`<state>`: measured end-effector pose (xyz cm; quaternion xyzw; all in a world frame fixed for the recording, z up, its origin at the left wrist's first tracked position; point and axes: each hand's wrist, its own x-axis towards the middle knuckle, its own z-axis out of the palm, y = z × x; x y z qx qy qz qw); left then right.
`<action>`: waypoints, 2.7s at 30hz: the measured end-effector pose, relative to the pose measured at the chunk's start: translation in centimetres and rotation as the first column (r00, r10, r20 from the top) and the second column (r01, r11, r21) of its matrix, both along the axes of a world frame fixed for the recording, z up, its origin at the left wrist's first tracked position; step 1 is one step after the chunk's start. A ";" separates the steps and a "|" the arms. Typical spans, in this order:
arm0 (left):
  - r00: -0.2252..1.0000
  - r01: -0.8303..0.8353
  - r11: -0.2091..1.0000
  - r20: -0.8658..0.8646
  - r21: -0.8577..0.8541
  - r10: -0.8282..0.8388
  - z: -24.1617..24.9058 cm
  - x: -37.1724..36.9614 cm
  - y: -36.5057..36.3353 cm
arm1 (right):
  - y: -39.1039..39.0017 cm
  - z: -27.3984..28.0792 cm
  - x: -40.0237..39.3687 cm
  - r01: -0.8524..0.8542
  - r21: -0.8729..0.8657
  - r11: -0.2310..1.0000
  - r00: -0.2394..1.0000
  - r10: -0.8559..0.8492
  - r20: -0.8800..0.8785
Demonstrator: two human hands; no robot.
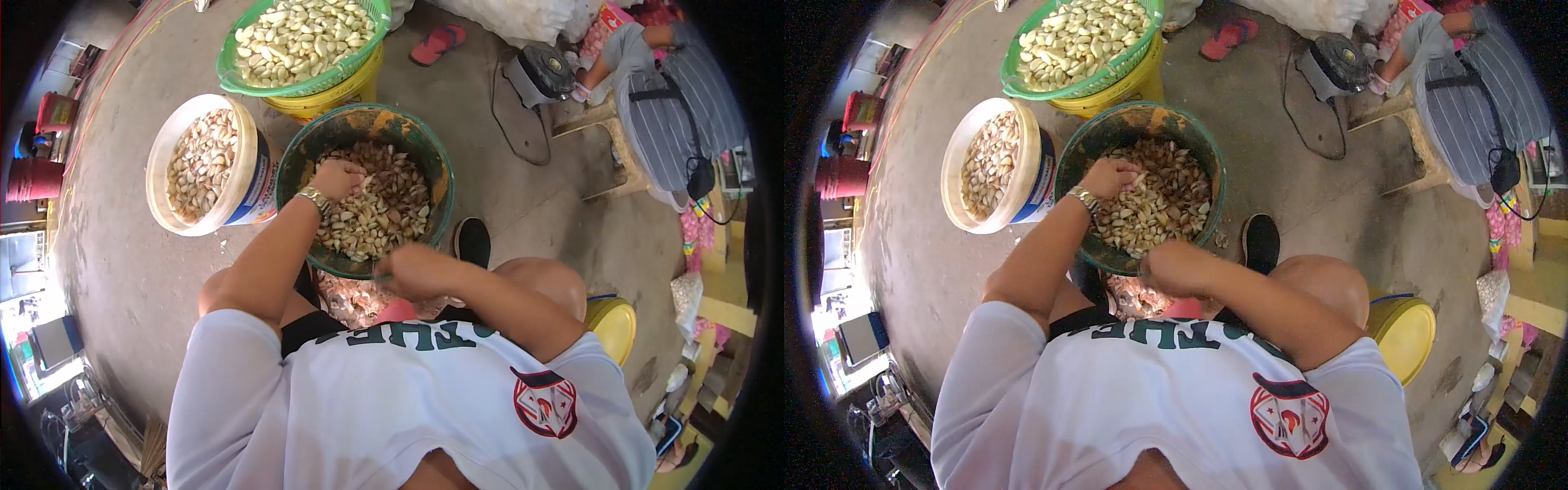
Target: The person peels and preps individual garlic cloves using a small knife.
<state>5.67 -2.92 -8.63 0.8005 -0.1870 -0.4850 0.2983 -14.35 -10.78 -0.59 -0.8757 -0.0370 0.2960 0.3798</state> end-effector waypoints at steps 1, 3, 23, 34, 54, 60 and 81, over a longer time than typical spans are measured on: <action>0.983 -0.138 0.985 -0.136 -0.103 0.124 0.7 -0.3 0.5 | -0.4 0.0 0.7 0.127 -0.014 0.992 0.989 -0.125 0.075; 0.855 -0.434 0.865 -0.419 -0.251 0.307 2.2 -1.5 2.0 | -0.9 -0.6 1.7 0.375 0.125 0.919 0.896 -0.393 0.207; 0.798 0.382 0.858 0.344 0.344 -0.494 -0.9 -4.7 0.6 | -5.0 2.4 4.5 0.693 0.497 0.522 0.611 -0.792 -0.019; 0.421 0.687 0.527 0.317 0.501 -0.850 -4.5 -6.4 -3.9 | -5.9 3.0 2.7 0.681 0.449 0.578 0.614 -0.785 0.079; 0.666 -0.540 0.749 -0.738 -0.384 0.103 6.9 -4.8 0.7 | -4.7 1.0 2.8 0.683 0.505 0.528 0.684 -0.706 -0.185; 0.699 -0.634 0.613 -0.688 -0.472 0.194 8.3 -6.3 3.0 | -2.3 2.5 3.5 0.562 0.583 0.587 0.757 -0.648 -0.077; 0.758 -0.639 0.505 -0.587 -0.580 0.284 8.3 -5.3 2.5 | -3.1 2.6 5.1 0.568 0.583 0.581 0.758 -0.646 -0.094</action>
